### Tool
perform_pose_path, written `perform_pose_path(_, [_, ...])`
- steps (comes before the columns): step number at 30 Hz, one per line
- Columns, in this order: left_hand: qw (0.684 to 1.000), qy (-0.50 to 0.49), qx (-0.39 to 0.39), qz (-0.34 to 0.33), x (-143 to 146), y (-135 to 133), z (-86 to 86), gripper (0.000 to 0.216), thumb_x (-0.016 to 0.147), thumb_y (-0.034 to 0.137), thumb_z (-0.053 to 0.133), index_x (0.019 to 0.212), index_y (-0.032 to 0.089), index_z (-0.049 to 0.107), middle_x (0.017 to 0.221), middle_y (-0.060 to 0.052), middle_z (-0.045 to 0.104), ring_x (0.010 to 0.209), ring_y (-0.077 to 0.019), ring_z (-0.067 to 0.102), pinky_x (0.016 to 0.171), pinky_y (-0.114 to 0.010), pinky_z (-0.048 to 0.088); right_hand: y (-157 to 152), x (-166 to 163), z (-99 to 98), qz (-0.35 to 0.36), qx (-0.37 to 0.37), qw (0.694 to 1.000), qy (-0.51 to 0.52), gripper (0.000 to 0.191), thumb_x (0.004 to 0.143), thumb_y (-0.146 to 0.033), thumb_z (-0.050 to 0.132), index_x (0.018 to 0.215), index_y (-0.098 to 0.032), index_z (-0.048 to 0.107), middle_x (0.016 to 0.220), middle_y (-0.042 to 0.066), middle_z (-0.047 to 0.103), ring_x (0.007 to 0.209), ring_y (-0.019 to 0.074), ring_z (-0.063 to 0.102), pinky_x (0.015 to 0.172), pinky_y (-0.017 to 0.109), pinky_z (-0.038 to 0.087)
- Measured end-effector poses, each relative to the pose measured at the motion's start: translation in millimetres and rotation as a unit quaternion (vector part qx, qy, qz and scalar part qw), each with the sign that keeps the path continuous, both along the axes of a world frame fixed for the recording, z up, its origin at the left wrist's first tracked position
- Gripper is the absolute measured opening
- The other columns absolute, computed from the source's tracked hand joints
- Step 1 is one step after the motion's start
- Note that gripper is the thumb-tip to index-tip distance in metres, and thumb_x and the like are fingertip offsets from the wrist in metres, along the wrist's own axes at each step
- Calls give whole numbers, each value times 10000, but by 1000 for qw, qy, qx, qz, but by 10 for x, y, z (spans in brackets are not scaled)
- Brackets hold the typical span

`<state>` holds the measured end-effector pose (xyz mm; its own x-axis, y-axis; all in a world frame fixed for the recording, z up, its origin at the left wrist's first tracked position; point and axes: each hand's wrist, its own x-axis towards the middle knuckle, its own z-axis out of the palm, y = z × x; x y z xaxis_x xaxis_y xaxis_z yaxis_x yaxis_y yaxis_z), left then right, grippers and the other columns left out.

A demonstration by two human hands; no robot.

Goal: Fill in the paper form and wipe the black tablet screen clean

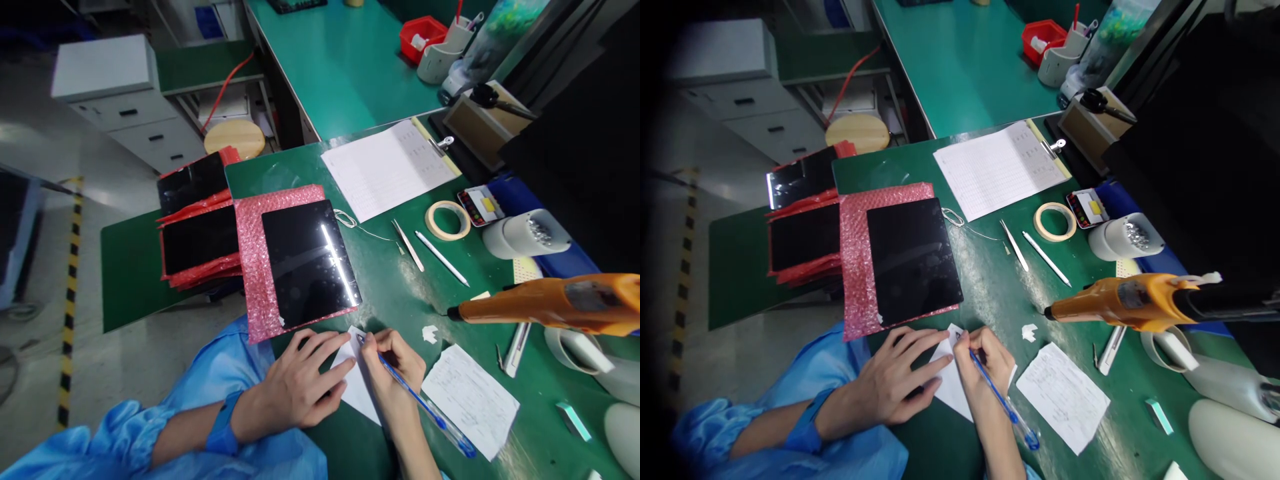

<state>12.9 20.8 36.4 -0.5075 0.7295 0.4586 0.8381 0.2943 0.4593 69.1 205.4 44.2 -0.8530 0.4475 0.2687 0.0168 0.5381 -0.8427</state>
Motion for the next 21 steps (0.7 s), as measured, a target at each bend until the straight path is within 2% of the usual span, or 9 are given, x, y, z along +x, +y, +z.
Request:
perform_pose_path(3, [1000,-2,7,2,1,-8,-13,248,1140,208,505,1244,153,723,1401,-137,722,1269,-284,635,1042,-458,427,54,0,-11,20,0,1000,3,417,1041,-200,704,711,-219,450,640,-66,512,520,62,432,514,198,369])
perform_pose_path(7, [1000,0,8,-5,-5,-7,-15,249,1149,233,514,1263,156,721,1401,-112,733,1282,-288,630,1037,-458,428,70,-41,40,2,-62,998,-1,416,1039,-242,698,694,-225,466,624,-49,560,524,82,490,515,203,400])
perform_pose_path(11, [1000,1,5,-9,-10,-7,15,229,1105,213,561,1259,152,720,1402,-116,733,1271,-283,641,1021,-451,444,60,-73,81,-14,-94,995,1,435,1037,-278,688,674,-235,451,590,-55,526,502,89,467,499,217,389])
perform_pose_path(13, [1000,6,5,-7,-10,-10,30,222,1081,204,581,1244,150,722,1383,-120,738,1256,-281,647,1009,-449,450,57,-65,72,-10,-77,997,-3,431,1040,-275,685,680,-233,452,608,-51,530,516,88,469,509,218,392])
perform_pose_path(18, [1000,11,-1,-4,-6,-13,40,280,1117,222,529,1309,151,720,1380,-121,734,1262,-289,635,1024,-456,430,40,-28,12,21,26,999,16,411,1046,-190,687,707,-217,456,637,-70,503,527,61,431,521,201,364])
perform_pose_path(21, [1000,11,-1,-5,-5,-8,37,307,1128,219,508,1343,148,716,1382,-121,732,1263,-286,634,1016,-450,430,33,-21,-9,25,46,999,14,407,1050,-196,694,714,-212,464,647,-72,516,527,56,435,524,196,368])
